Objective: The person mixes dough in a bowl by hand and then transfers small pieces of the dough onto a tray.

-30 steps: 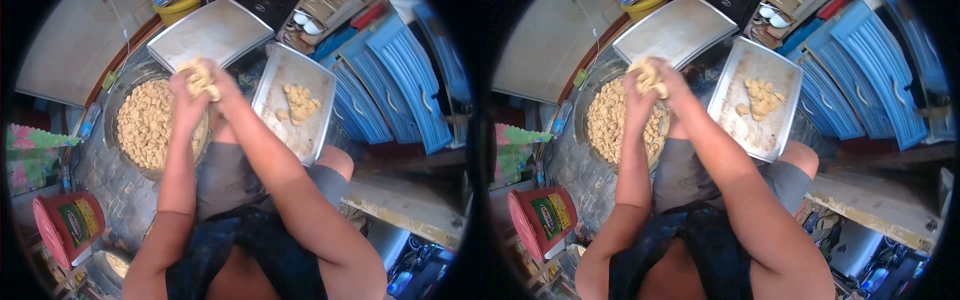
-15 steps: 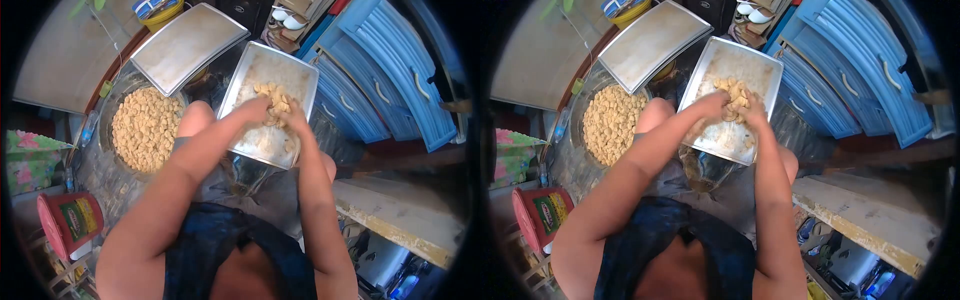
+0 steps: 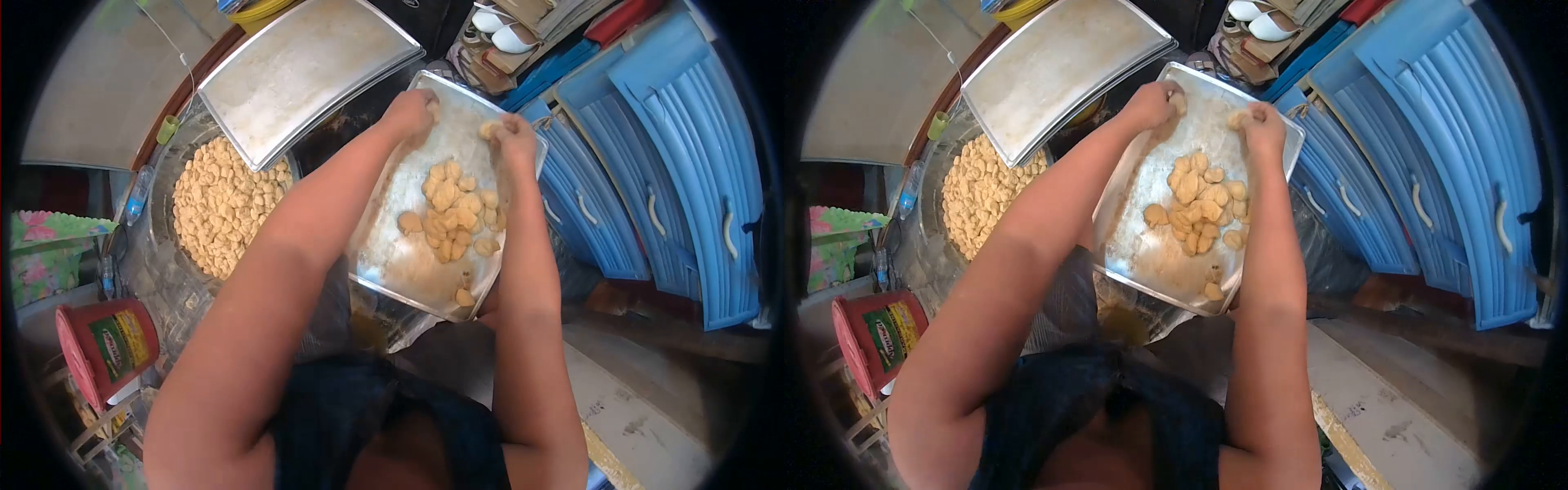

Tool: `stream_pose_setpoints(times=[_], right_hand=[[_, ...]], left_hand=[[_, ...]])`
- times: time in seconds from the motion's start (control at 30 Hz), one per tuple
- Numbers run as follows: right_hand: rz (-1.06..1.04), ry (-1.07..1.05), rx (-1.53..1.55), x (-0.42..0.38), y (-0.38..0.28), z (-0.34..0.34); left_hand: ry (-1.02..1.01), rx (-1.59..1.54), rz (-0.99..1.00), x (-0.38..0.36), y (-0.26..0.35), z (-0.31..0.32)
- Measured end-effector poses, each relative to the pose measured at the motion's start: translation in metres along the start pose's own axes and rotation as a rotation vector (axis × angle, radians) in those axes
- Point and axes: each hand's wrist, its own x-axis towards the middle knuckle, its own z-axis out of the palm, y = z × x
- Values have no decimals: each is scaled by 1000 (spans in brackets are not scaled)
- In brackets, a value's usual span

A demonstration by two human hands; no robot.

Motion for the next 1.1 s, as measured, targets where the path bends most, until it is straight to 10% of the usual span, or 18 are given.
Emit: stream_pose_setpoints(times=[0.07, 0.17, 0.43, 0.5, 0.6, 0.77, 0.83, 0.97, 1.03, 1.1], right_hand=[[-172, 205, 145, 22, 8, 17], [-748, 128, -700, 27, 32, 39], [-323, -19, -620, -20, 18, 25], [-340, -476, -661, -31, 21, 18], [-39, -381, -458, -31, 11, 10], [-279, 199, -211, 2, 21, 1], [-386, 27, -793, 5, 18, 2], [-315, 32, -849, -20, -6, -10], [-111, -573, -1030, -31, 0, -28], [-142, -593, -931, -38, 7, -40]], left_hand=[[147, -45, -52, 10, -2, 6], [324, 10, -18, 15, -12, 29], [531, -55, -15, 26, -3, 40], [449, -87, -31, 25, 2, 41], [387, -127, -51, 28, 11, 44], [395, 120, 106, 11, 28, 44], [228, 275, 195, 8, 28, 44], [117, 427, 303, 12, 13, 53], [105, 474, 295, 14, 10, 53], [158, 508, 286, 15, 9, 57]])
